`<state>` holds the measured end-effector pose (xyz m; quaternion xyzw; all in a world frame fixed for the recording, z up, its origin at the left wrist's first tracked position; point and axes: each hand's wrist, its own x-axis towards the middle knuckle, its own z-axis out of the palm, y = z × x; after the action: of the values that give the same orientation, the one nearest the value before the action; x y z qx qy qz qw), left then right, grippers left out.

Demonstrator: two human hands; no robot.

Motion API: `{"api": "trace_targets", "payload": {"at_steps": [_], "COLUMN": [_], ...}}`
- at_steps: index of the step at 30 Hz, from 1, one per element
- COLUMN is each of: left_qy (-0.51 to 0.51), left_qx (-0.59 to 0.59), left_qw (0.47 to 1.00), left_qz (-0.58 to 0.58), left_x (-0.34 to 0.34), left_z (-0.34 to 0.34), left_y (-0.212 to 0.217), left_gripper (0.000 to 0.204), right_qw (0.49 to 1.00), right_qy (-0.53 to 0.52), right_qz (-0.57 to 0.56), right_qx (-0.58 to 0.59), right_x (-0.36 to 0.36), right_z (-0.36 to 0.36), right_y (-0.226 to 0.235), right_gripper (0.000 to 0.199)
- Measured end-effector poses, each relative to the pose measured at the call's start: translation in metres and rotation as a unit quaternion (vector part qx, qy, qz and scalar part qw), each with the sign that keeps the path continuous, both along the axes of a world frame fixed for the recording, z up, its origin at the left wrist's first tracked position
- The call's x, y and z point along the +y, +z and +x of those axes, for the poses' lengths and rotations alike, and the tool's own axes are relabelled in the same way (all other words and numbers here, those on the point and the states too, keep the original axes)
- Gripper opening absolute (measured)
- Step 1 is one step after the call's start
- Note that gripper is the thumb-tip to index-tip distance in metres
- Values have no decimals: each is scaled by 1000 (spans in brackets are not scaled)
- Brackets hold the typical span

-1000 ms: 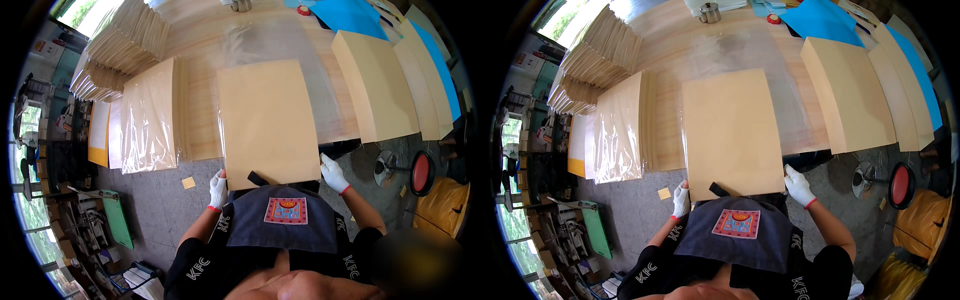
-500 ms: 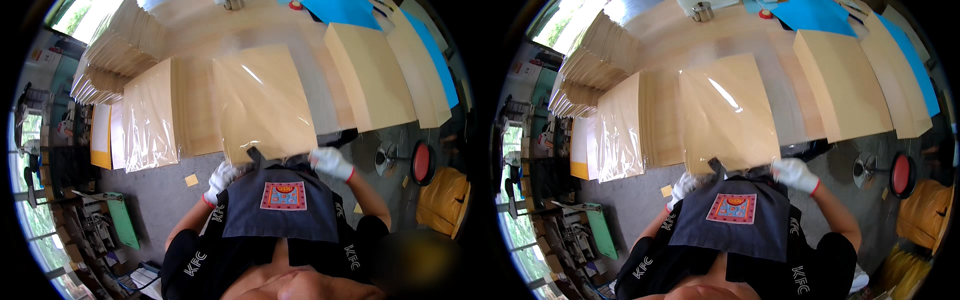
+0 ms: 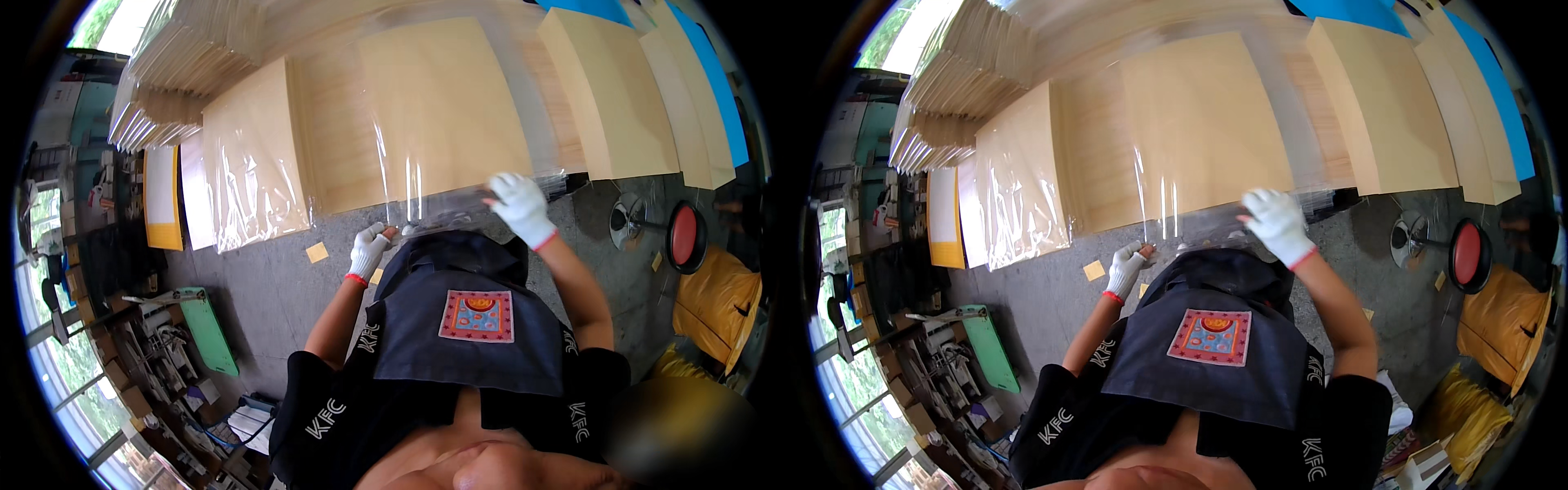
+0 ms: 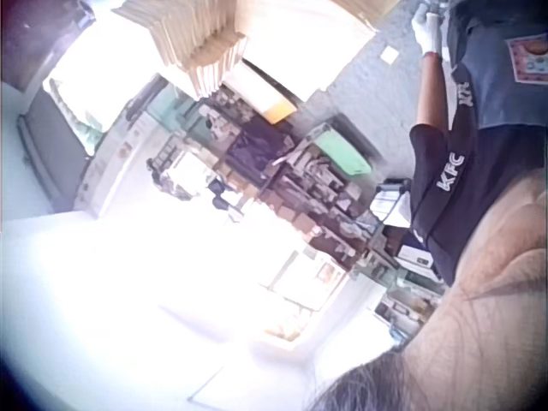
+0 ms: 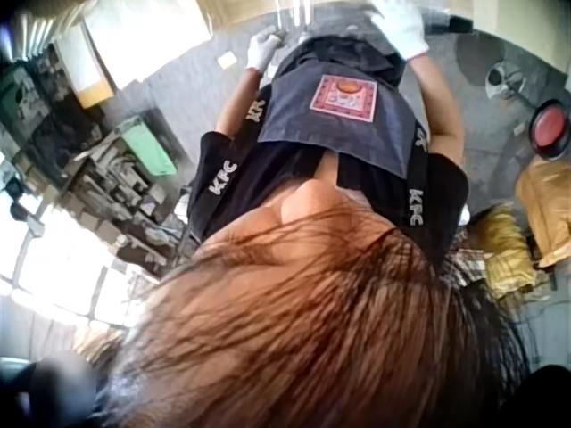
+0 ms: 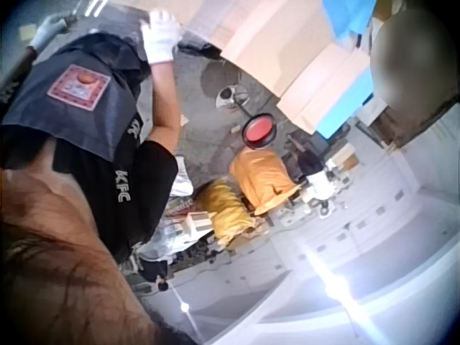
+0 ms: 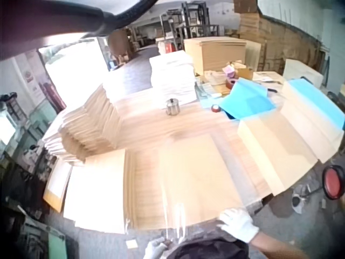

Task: The person repeatedly wraps rectangular brown paper sheets in clear plastic film. They pick up a sheet, place it on a plastic-covered surface, and fold the film over the paper. The wrapped items are stacked on the table.

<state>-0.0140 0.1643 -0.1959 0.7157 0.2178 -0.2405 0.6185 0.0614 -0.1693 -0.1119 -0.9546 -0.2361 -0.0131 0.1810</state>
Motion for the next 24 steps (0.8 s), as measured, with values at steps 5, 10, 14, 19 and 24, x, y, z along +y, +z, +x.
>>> {"api": "trace_targets", "payload": {"at_steps": [5,10,14,19,24], "left_qy": [25,-28,-46,-15,-10], "left_qx": [41,63,63,19,54], "left_qw": [994,995,994,994,991], "left_qz": [-95,-79,-73,-110,-126], "left_x": [3,16,14,18,18], "left_z": [5,11,12,5,13], "left_y": [1,-12,1,-15,-9], "left_gripper": [30,31,29,22,20], "right_qw": [994,995,992,987,984], "right_qy": [43,52,115,102,79], "right_qz": [-102,-84,-20,-37,-112], "right_qx": [8,-24,55,115,110], "right_x": [59,86,125,163,179], "right_z": [46,21,-27,-44,-42], "right_y": [-30,-27,-41,-50,-42], "right_gripper": [47,41,16,15,18]}}
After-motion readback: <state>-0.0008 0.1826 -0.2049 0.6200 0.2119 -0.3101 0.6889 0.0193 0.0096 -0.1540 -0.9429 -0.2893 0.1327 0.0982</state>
